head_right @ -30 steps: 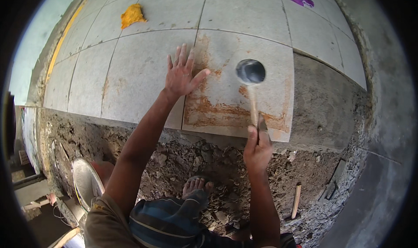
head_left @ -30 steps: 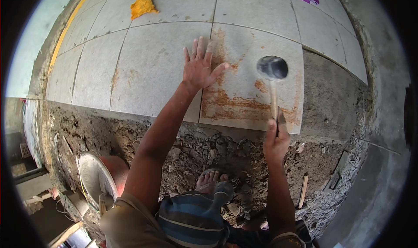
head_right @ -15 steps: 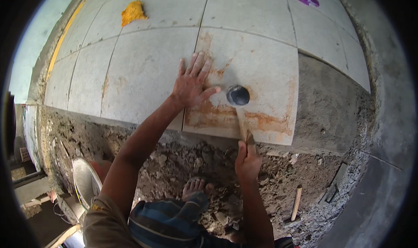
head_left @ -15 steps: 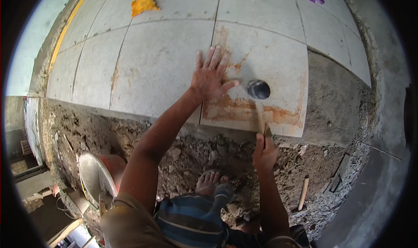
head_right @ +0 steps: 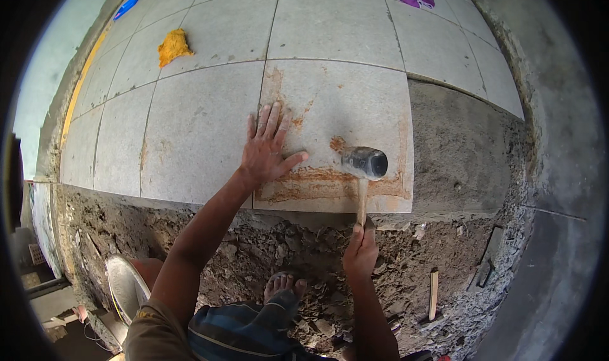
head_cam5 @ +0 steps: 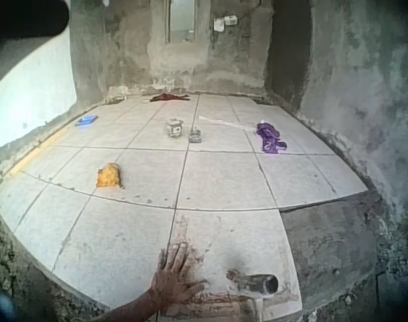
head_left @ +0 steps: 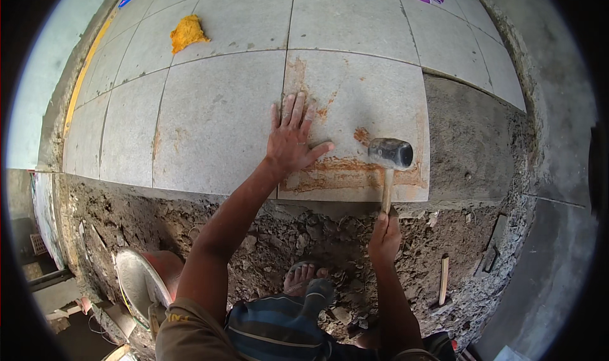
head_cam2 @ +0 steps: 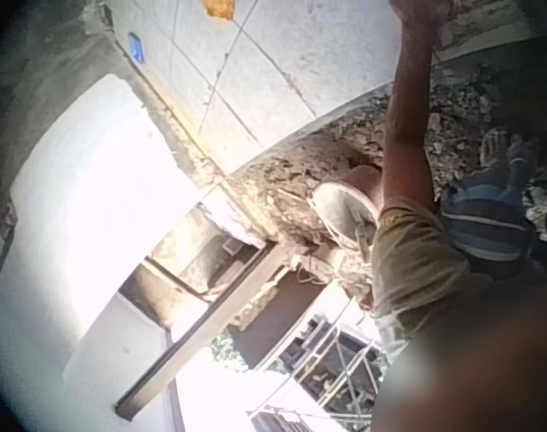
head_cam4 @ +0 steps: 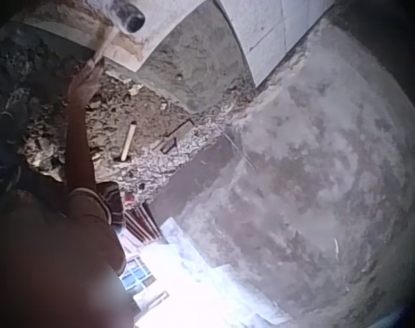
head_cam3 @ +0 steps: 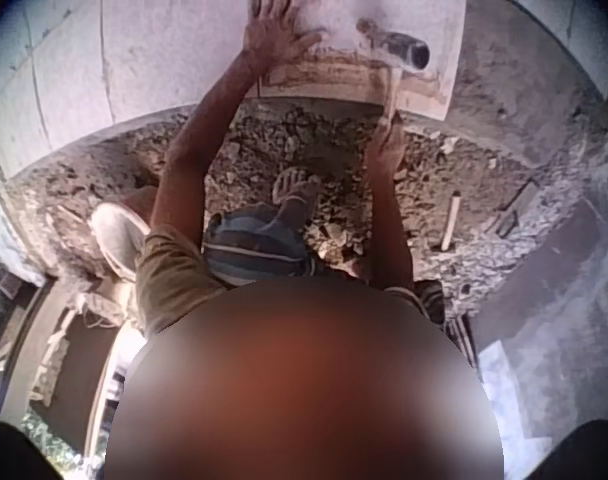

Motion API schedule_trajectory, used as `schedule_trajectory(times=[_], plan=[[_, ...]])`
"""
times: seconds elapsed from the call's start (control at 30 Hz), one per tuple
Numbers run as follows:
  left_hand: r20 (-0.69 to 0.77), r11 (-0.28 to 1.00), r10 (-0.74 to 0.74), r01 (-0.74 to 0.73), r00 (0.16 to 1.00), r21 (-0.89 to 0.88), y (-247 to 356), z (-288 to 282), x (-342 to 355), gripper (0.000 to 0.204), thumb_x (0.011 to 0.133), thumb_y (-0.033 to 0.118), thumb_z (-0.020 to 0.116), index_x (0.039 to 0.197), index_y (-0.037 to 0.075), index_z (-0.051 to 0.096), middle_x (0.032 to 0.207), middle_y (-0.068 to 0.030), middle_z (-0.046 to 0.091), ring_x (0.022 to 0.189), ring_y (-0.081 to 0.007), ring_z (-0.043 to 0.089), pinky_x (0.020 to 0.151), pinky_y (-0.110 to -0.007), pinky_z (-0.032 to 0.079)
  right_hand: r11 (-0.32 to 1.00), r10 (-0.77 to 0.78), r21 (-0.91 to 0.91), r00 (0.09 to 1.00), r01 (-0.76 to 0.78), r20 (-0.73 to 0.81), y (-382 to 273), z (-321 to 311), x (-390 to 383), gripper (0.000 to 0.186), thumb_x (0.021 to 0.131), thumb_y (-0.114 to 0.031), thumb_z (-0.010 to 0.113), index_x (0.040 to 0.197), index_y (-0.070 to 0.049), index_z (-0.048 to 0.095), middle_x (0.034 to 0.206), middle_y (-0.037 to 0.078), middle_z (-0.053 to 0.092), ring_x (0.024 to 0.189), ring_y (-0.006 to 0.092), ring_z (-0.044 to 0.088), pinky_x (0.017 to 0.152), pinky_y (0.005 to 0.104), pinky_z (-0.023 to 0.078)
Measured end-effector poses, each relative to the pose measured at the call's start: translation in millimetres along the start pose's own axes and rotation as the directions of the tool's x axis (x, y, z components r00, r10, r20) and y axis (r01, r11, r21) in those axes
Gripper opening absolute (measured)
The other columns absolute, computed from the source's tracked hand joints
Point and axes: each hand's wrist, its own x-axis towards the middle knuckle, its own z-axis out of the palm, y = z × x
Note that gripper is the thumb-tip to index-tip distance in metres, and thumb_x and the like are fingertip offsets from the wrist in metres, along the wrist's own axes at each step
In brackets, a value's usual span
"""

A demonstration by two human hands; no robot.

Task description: Applying mortar and laying ceramic tiles on a floor surface.

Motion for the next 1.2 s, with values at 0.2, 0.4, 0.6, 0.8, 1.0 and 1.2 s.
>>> schedule_trajectory(times=[0.2, 0.4, 0.6, 0.8, 1.0, 1.2], plan=[[-0.005, 0.998, 0.053, -0.053, 0.999, 0.031, -10, 2, -8, 0.104, 0.087, 0.078, 0.05, 0.154, 0.0, 0.036, 0.164, -0.0271, 0.024, 0.153, -0.0446, 0.019, 0.119, -0.068, 0.011, 0.996, -0.091, 0.0, 0.996, 0.091, -0.009, -28, 0, 10, 0.034, 0.108, -0.026, 0.05, 0.087, 0.0, 0.055, 0.061, 0.017, 0.049, 0.049, 0.0281, 0.049, 0.046, 0.0417, 0.038], [-0.039, 0.998, 0.064, -0.064, 0.997, -0.007, 7, 1, 0, 0.097, 0.088, 0.066, 0.063, 0.155, 0.003, 0.032, 0.164, -0.0271, 0.024, 0.151, -0.0472, 0.021, 0.116, -0.071, 0.016, 0.982, -0.165, -0.116, 0.974, 0.148, -0.156, -2, -6, 13, 0.03, 0.105, -0.025, 0.057, 0.086, -0.002, 0.054, 0.055, 0.017, 0.05, 0.044, 0.0342, 0.051, 0.044, 0.044, 0.038], [-0.042, 0.999, 0.05, -0.051, 0.998, -0.009, 3, -3, -2, 0.097, 0.089, 0.067, 0.061, 0.157, 0.004, 0.031, 0.164, -0.0274, 0.024, 0.151, -0.0484, 0.021, 0.115, -0.072, 0.014, 0.992, -0.109, -0.062, 0.993, 0.106, -0.04, -14, -9, 6, 0.03, 0.105, -0.027, 0.057, 0.088, -0.002, 0.055, 0.057, 0.014, 0.05, 0.047, 0.0318, 0.053, 0.045, 0.0427, 0.039], [0.014, 0.999, 0.028, -0.029, 0.999, 0.021, 5, -1, 0, 0.099, 0.09, 0.069, 0.058, 0.159, 0.005, 0.028, 0.165, -0.0264, 0.022, 0.152, -0.0473, 0.018, 0.115, -0.073, 0.011, 0.721, 0.212, 0.673, 0.977, -0.166, 0.015, -22, 2, 16, 0.039, 0.107, -0.036, 0.052, 0.091, -0.001, 0.054, 0.064, 0.009, 0.047, 0.055, 0.0193, 0.05, 0.05, 0.0369, 0.039], [0.042, 0.999, -0.019, 0.018, 0.999, 0.033, 3, -1, -3, 0.099, 0.09, 0.069, 0.059, 0.16, 0.006, 0.026, 0.166, -0.0244, 0.021, 0.153, -0.0466, 0.017, 0.115, -0.074, 0.01, 0.596, 0.373, 0.723, 0.918, -0.35, 0.136, -33, -2, 47, 0.043, 0.107, -0.048, 0.046, 0.104, -0.007, 0.059, 0.063, -0.005, 0.046, 0.045, 0.0051, 0.04, 0.039, 0.024, 0.034], [0.01, 0.999, -0.022, 0.021, 1.0, 0.028, 2, -4, -2, 0.1, 0.09, 0.07, 0.058, 0.161, 0.008, 0.025, 0.166, -0.0232, 0.021, 0.153, -0.0452, 0.016, 0.116, -0.073, 0.009, 0.718, 0.412, 0.573, 0.905, -0.396, 0.11, -21, 4, 67, 0.049, 0.106, -0.049, 0.05, 0.099, -0.002, 0.064, 0.069, 0.001, 0.054, 0.06, 0.0104, 0.049, 0.054, 0.0288, 0.042]])
